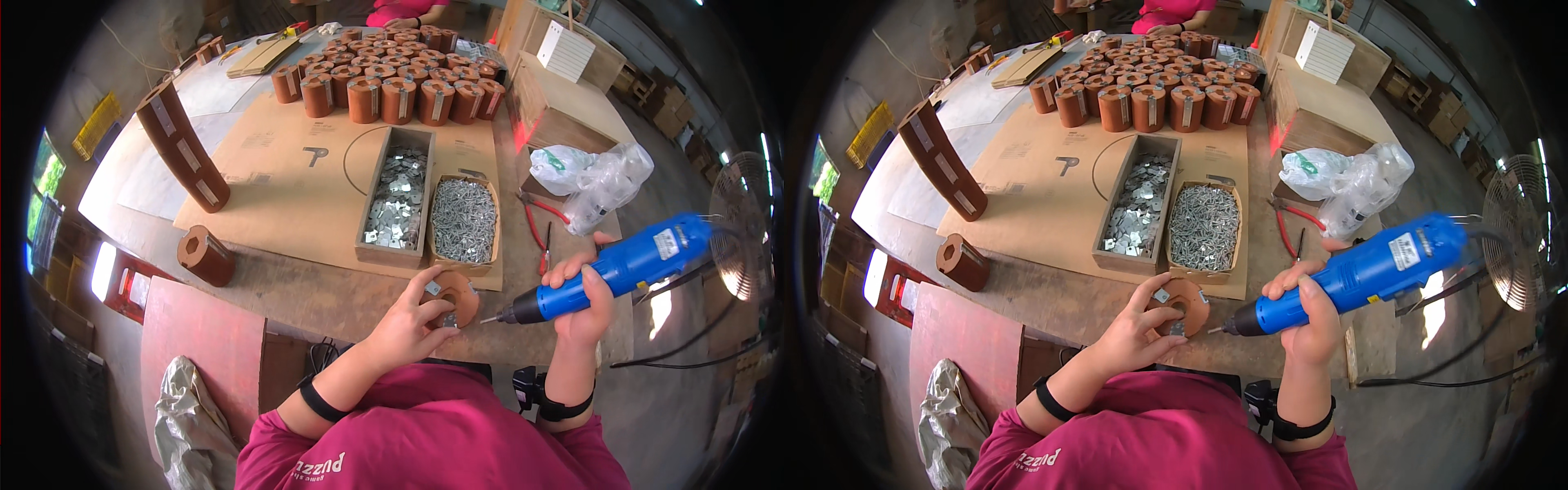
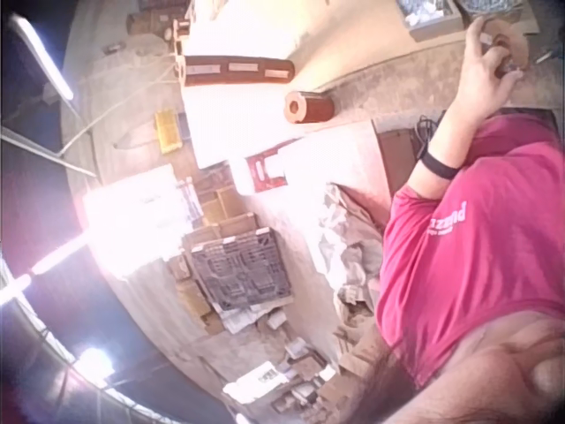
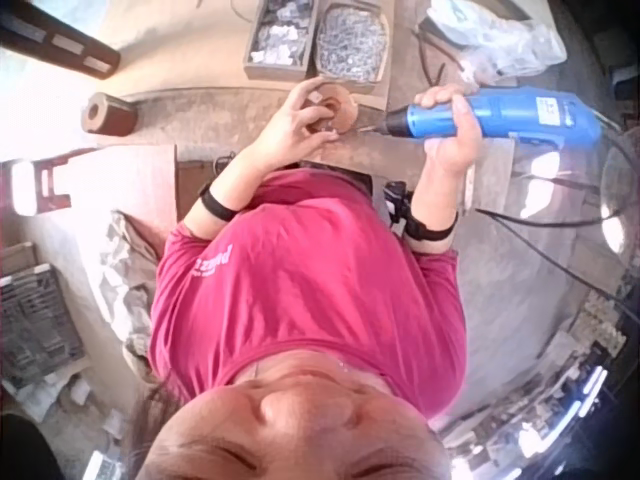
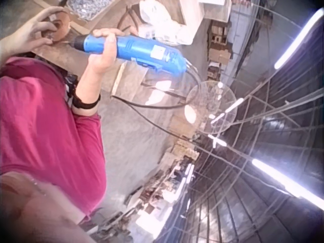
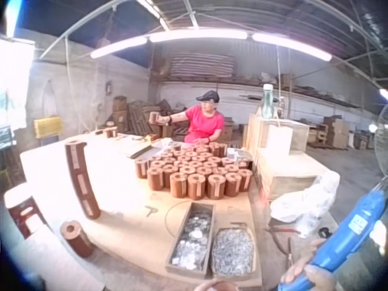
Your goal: The person is assembling small cylindrical wooden components by attaching metal brackets using an electric screwdriver.
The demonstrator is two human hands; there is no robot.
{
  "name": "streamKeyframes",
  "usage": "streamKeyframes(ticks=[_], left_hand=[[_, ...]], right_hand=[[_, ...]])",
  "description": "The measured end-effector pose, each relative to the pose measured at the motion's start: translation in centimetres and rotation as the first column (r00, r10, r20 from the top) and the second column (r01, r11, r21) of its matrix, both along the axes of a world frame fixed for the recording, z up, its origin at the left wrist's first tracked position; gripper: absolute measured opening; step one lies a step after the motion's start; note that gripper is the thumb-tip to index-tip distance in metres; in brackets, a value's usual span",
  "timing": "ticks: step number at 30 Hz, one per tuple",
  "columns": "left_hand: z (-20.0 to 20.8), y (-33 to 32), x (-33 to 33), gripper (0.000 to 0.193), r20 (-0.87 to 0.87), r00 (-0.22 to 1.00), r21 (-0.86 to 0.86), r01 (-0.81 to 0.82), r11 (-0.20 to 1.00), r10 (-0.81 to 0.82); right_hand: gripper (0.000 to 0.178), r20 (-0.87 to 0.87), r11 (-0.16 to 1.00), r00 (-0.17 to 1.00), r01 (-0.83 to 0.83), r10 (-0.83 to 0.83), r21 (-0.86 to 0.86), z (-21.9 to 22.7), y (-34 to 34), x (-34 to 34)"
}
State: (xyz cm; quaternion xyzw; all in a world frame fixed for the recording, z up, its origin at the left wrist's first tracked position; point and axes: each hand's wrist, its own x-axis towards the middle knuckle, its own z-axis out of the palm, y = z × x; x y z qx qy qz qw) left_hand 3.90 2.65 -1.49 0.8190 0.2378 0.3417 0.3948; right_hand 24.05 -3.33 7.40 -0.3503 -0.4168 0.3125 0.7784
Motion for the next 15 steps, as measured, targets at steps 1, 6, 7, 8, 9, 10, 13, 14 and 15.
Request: streamKeyframes(ticks=[1,6,7,8,9,10,13,14,15], left_hand=[[-0.2,0.1,0.0,0.035,0.01,1.0,0.047,-0.002,0.999,0.001],[1.6,-0.6,0.9,0.042,-0.068,0.997,0.028,-0.033,0.999,0.035],[1.8,-1.0,1.7,0.043,-0.155,0.973,0.208,-0.135,0.969,0.169],[1.9,-1.4,2.3,0.045,-0.212,0.926,0.389,-0.214,0.896,0.313],[1.3,-1.6,2.7,0.042,-0.234,0.918,0.364,-0.223,0.904,0.321],[1.1,-1.5,2.8,0.042,-0.232,0.916,0.373,-0.227,0.9,0.327],[1.2,-0.5,1.7,0.041,-0.247,0.947,0.363,-0.106,0.926,0.206],[1.6,0.1,0.8,0.041,-0.249,0.945,0.367,-0.112,0.923,0.214],[2.0,0.6,-0.3,0.041,-0.282,0.94,0.367,-0.081,0.927,0.194]], right_hand=[[0.05,-0.085,0.998,0.996,0.002,-0.008,-0.069,-1.0,-0.3,0.7],[0.036,-0.358,0.915,0.912,0.044,-0.201,-0.401,-5.9,-0.7,2.8],[0.036,-0.361,0.917,0.911,0.045,-0.2,-0.395,-7.2,-0.7,3.3],[0.035,-0.404,0.9,0.887,0.029,-0.224,-0.436,-8.7,-0.7,3.9],[0.034,-0.447,0.882,0.861,0.003,-0.242,-0.471,-10.1,-0.6,4.4],[0.034,-0.45,0.887,0.862,-0.001,-0.234,-0.462,-11.3,-0.6,4.7],[0.029,-0.505,0.811,0.803,-0.047,-0.317,-0.583,-13.8,-1.0,4.9],[0.029,-0.509,0.813,0.803,-0.055,-0.309,-0.58,-14.1,-1.1,5.1],[0.029,-0.543,0.817,0.785,-0.084,-0.299,-0.571,-14.3,-1.3,5.2]])
